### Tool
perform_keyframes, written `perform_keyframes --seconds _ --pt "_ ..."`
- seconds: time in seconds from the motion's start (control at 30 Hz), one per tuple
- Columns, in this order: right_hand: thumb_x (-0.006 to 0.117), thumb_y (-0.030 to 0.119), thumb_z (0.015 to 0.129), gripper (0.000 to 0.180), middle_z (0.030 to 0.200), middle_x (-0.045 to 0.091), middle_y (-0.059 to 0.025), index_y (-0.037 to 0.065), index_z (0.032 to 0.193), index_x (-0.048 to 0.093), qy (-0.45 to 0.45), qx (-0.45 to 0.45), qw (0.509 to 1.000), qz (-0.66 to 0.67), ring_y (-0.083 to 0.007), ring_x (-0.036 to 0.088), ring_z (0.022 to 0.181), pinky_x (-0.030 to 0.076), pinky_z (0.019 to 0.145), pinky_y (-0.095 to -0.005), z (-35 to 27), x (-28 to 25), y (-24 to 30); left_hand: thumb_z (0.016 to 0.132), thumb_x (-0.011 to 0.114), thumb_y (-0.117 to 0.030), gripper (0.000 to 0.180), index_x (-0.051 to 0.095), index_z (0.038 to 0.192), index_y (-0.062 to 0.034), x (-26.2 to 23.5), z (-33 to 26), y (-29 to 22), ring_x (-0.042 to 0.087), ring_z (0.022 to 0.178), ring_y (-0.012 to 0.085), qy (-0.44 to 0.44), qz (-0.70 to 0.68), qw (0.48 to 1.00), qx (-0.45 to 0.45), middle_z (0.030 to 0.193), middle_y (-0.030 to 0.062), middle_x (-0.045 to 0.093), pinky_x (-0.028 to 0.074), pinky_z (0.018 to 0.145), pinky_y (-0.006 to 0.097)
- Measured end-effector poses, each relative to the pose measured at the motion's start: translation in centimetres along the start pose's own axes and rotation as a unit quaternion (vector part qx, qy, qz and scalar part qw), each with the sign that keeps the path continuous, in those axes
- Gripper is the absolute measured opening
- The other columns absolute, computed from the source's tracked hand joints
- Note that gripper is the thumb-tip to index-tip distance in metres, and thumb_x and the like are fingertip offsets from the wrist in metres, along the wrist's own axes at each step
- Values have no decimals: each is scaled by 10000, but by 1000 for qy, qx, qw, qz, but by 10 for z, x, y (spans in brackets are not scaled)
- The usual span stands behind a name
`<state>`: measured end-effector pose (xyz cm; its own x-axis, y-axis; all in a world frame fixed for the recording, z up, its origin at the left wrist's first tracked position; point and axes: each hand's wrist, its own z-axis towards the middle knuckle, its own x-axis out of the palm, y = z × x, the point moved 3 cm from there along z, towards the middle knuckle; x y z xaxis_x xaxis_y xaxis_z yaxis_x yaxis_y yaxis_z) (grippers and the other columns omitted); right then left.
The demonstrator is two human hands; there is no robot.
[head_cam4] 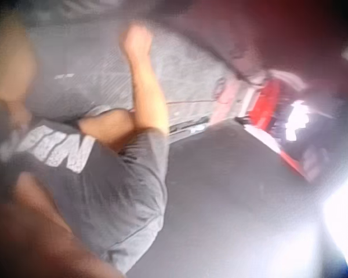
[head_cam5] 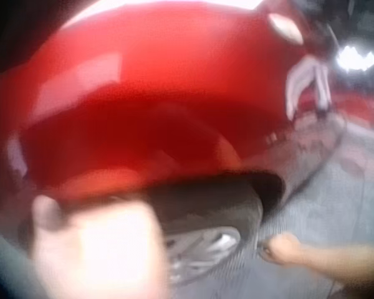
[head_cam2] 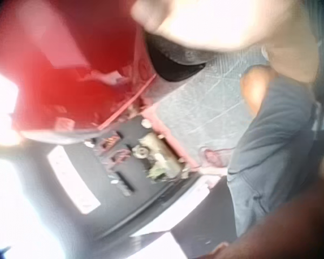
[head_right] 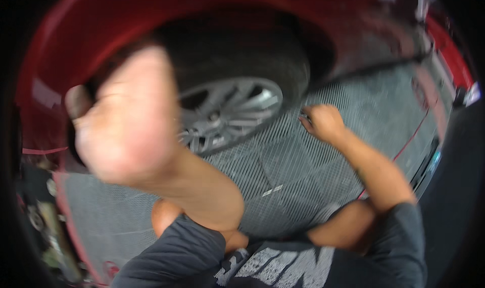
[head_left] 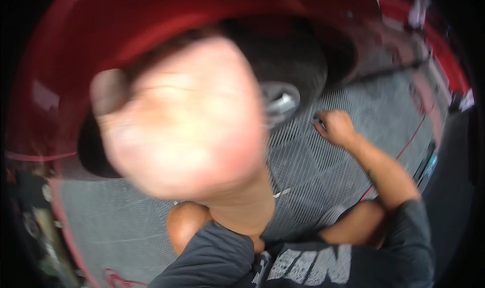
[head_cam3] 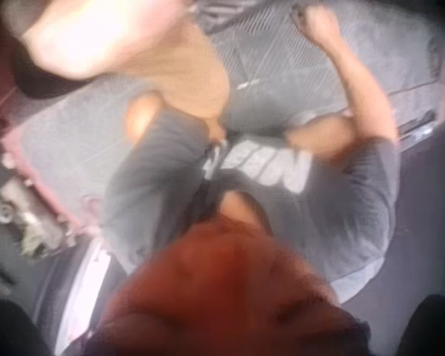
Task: The person is sitting on the floor and repairing a dent on the side of a red car near the rear wheel. They use a small metal tool to push and adjust the dented area from underneath the panel, repeatedly checking the surface with their hands.
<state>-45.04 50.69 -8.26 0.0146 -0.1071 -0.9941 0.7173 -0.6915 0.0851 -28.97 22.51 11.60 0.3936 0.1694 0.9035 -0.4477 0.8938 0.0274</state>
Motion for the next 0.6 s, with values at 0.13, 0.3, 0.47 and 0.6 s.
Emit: perform_keyframes --seconds 0.13,0.3,0.47,0.6 --pt "696 282 927 236 800 725 -123 52 879 711 190 -233 951 70 -333 728 782 579 740 -470 5 72 71 1009 522 -285 323 647 1208 -63 23 9 -40 435 1256 211 -8 70 997 -30 1229 95 584 322 1092 464" --pt "691 304 956 289 1039 737 -130 114 1172 716 193 -233 921 245 -333 721 955 583 827 -481 -20 169 134 1036 452 -362 301 480 861 -118 35 16 -29 394 975 196 -128 217 966 61 912 23 440 322 943 431" --pt "692 251 945 505 1429 603 -144 212 1444 621 80 -298 908 282 -346 643 1216 553 979 -463 -60 201 210 954 508 -298 277 354 783 -144 30 17 -51 400 907 195 -38 313 946 71 778 33 390 327 938 422" --pt "656 144 910 418 1502 551 -139 198 1322 696 120 -251 928 249 -335 615 1254 540 1008 -446 -57 237 230 947 516 -319 318 336 763 -131 38 24 -53 414 710 175 -47 310 948 54 644 31 325 343 919 428"
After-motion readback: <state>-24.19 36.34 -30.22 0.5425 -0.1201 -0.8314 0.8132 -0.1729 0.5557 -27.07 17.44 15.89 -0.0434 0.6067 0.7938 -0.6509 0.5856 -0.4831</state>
